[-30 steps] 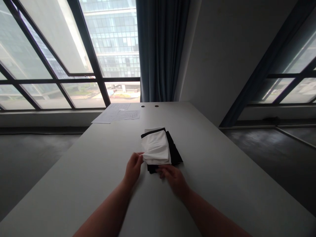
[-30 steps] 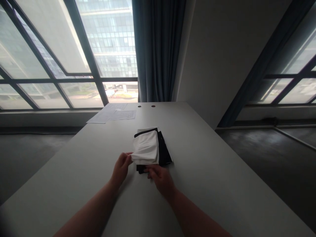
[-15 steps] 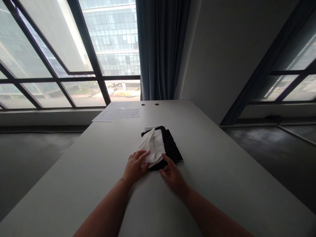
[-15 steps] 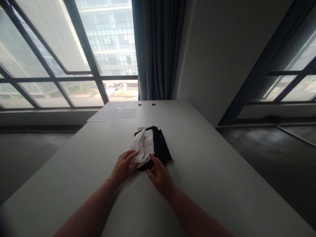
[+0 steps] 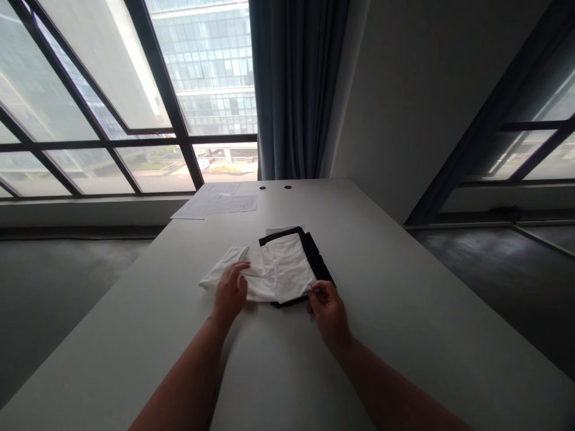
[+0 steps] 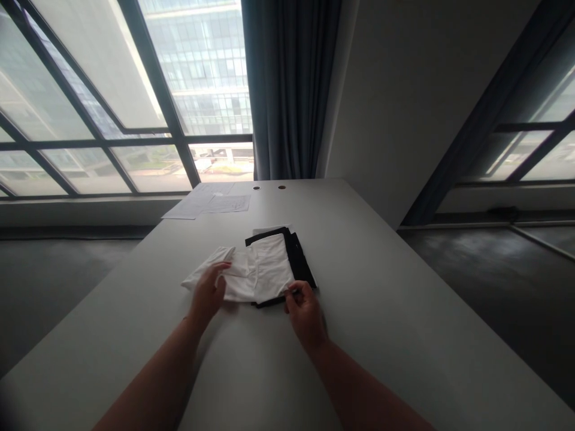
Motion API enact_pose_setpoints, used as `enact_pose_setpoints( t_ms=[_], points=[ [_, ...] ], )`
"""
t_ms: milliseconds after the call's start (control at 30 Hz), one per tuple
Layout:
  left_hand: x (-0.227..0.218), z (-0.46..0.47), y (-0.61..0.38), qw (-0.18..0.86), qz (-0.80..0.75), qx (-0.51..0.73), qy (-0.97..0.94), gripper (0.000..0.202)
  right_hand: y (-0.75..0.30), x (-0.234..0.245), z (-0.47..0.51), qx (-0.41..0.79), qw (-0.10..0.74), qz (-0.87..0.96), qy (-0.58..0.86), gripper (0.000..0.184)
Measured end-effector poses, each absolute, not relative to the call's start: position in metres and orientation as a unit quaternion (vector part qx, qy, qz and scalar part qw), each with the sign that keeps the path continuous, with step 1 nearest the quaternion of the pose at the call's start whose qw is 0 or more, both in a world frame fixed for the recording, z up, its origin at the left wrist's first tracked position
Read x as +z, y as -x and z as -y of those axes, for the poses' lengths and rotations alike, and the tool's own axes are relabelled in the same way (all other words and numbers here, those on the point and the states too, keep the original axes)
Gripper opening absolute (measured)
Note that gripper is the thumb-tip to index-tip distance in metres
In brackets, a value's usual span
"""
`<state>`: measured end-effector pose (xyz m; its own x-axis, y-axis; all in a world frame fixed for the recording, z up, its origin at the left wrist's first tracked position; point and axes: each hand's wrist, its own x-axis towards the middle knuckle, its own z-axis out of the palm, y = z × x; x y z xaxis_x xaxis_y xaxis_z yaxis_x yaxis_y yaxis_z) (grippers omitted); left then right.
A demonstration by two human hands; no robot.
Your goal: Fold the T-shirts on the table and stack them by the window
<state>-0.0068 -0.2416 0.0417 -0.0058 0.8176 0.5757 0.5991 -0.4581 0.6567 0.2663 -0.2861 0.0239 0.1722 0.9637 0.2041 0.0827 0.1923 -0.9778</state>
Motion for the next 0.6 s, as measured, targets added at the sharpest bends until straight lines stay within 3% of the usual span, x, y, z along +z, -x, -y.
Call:
enact_pose_setpoints(
  t_ms=[100, 167, 300, 433, 600],
  points=[
    [0.031, 0.252, -0.03, 0.231, -0.487, 0.414, -0.733, 0.032, -0.267, 0.025, 0.284, 0.391, 0.562, 0.521, 0.509, 0.042],
    [0.025, 0.252, -0.043, 0.258, -0.494, 0.407, -0.724, 0.032, -0.267, 0.024, 0.282, 0.407, 0.555, 0.522, 0.503, 0.042],
    [0.022, 0.245, -0.039, 0.294, -0.479, 0.402, -0.722, 0.012, -0.265, 0.018, 0.281, 0.476, 0.513, 0.536, 0.473, 0.037],
    [0.024, 0.245, -0.034, 0.39, -0.457, 0.474, -0.644, 0.022, -0.262, 0.021, 0.289, 0.529, 0.398, 0.599, 0.45, 0.022],
    [0.029, 0.243, -0.036, 0.497, -0.449, 0.515, -0.535, 0.044, -0.26, 0.035, 0.299, 0.499, 0.264, 0.718, 0.408, 0.006]
  ],
)
